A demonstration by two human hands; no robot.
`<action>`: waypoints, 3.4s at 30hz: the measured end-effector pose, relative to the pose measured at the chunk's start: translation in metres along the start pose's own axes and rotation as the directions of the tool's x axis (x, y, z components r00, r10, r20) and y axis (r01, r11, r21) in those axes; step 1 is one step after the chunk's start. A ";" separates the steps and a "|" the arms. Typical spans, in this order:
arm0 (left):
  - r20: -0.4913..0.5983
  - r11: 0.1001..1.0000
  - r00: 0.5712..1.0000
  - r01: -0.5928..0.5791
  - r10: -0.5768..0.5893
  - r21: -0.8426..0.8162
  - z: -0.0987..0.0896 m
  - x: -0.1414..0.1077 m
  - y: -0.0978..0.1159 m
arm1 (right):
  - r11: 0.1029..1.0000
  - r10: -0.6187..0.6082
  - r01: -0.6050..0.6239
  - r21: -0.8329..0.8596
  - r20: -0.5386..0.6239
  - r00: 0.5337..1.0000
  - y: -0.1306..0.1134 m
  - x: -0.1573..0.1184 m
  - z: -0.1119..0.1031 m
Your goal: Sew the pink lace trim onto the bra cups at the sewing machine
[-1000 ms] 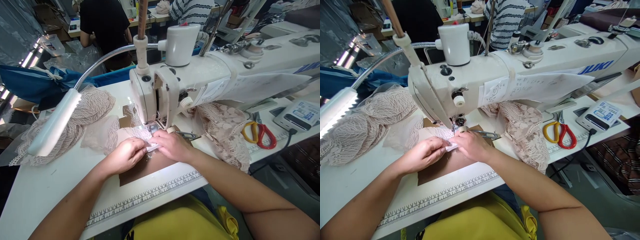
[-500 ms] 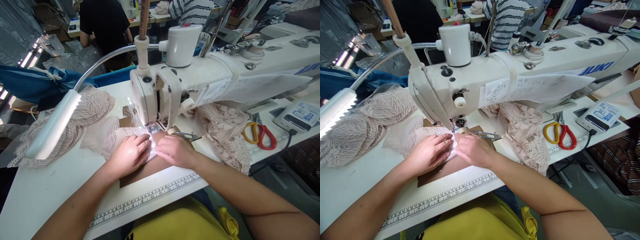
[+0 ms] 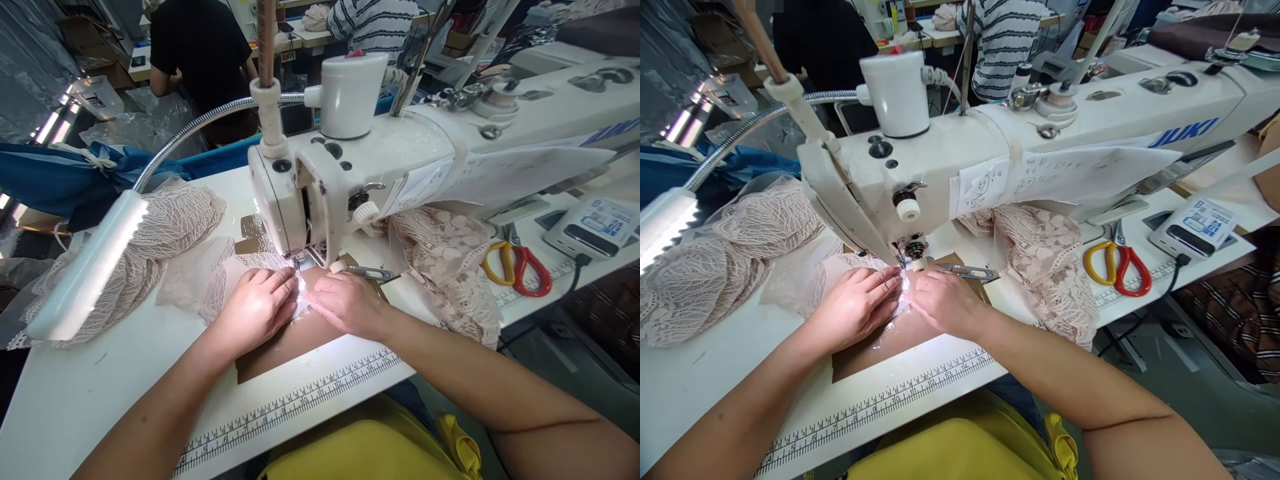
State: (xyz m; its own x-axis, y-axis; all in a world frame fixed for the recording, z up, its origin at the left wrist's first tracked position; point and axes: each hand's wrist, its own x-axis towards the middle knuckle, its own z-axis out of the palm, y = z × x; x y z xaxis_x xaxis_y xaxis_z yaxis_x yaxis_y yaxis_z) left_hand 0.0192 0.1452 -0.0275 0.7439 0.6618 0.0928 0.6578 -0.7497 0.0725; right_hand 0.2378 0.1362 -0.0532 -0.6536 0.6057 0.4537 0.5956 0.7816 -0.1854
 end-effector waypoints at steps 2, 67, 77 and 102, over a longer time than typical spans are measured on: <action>-0.003 1.000 1.000 -0.005 0.005 -0.003 0.000 -0.001 0.002 | 1.000 0.004 -0.004 -0.005 0.014 1.000 0.000 0.000 0.000; -0.179 0.989 0.978 0.084 -0.106 -0.124 0.018 -0.001 -0.030 | 0.964 0.264 -0.261 -0.039 0.155 0.952 0.005 0.006 -0.012; -0.032 0.896 0.966 0.225 -0.256 -0.384 -0.023 -0.034 -0.009 | 0.889 0.456 -0.386 -0.248 0.386 0.802 0.023 -0.005 -0.059; 0.297 0.109 0.836 0.386 -0.462 -0.916 -0.020 -0.030 -0.006 | 0.801 0.236 -0.317 0.507 0.219 0.947 0.003 0.006 -0.021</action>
State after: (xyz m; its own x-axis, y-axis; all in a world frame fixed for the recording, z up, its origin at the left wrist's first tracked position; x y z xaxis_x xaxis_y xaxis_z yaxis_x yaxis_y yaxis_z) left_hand -0.0093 0.1296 -0.0108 0.3528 0.9016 -0.2503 0.2511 0.1665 0.9535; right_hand 0.2455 0.1385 -0.0326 -0.5806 0.7906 0.1946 0.4476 0.5096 -0.7349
